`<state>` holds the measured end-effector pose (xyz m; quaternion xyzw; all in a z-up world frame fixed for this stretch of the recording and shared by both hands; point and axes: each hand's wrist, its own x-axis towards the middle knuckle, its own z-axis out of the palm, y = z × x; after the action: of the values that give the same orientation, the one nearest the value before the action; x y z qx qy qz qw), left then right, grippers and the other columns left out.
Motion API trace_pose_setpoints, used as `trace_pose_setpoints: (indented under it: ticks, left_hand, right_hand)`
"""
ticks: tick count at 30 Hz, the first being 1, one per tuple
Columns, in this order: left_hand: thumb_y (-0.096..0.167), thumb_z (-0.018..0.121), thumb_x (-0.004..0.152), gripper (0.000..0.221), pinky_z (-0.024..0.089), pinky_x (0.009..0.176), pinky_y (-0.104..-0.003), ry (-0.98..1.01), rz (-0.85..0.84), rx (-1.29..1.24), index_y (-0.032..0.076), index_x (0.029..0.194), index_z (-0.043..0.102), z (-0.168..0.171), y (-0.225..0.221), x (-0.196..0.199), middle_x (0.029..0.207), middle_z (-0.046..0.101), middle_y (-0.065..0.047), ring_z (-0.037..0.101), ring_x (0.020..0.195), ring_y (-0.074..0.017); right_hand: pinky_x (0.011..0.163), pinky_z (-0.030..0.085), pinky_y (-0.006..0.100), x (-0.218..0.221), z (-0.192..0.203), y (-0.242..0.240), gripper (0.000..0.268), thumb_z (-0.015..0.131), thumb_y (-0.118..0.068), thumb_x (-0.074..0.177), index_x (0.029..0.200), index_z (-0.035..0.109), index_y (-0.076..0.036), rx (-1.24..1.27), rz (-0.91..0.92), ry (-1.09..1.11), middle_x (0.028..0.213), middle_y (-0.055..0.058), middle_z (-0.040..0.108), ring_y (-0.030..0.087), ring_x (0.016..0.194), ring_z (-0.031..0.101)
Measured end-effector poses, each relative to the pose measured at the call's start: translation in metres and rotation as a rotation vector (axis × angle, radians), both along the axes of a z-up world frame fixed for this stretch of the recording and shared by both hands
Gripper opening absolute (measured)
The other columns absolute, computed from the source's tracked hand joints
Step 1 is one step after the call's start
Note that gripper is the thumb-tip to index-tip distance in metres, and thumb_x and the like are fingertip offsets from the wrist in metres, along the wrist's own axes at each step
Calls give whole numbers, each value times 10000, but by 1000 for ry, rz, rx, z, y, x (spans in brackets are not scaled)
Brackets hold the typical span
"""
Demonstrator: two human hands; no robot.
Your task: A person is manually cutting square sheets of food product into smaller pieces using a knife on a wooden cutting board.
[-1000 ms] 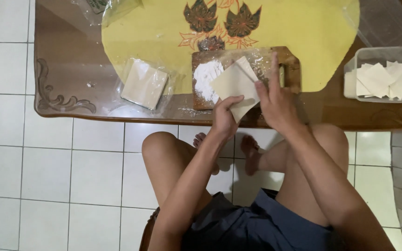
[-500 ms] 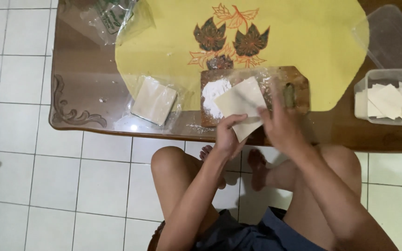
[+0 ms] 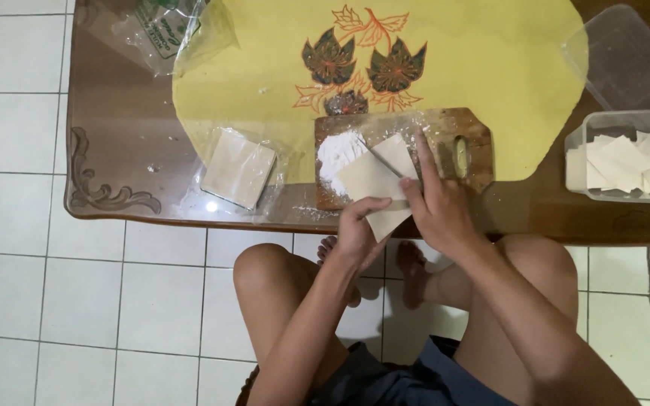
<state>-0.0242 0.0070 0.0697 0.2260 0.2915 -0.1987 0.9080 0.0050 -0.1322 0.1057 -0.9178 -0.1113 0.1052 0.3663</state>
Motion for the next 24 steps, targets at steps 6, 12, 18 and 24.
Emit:
trace_pose_setpoints:
  ticks: [6, 12, 18, 24]
  left_hand:
    - [94, 740, 743, 367, 518, 1030, -458, -5, 10, 52, 37, 1100, 679, -20, 1, -9, 1137, 741, -163, 725, 1035, -270]
    - [62, 743, 731, 422, 514, 1020, -417, 81, 31, 16, 26, 1146, 675, -37, 10, -12, 1139, 736, -128, 716, 1027, -274]
    - [47, 741, 759, 456, 482, 1051, -450, 54, 72, 25, 0, 1201, 637, -32, 8, -4, 1210, 709, -166, 684, 1103, -290]
    - [83, 712, 791, 679, 439, 1110, -487, 28, 159, 130, 76, 1425, 467, -38, 5, 13, 1322, 626, -128, 616, 1188, -286]
  right_hand:
    - [1034, 407, 671, 10, 32, 7, 658, 286, -469, 1100, 1638, 197, -99, 16, -124, 33, 1625, 260, 276, 473, 1429, 357]
    - [980, 476, 647, 16, 38, 7, 617, 312, -458, 1094, 1639, 194, -193, 58, -218, 182, 1556, 317, 364, 473, 1183, 605]
    - [1094, 342, 659, 13, 23, -2, 595, 373, -501, 1067, 1608, 266, -277, 48, -165, 247, 1642, 171, 312, 455, 1271, 558]
    - [685, 547, 472, 29, -55, -34, 612, 416, -492, 1108, 1533, 369, -54, 415, -272, 233, 1329, 365, 531, 223, 639, 615]
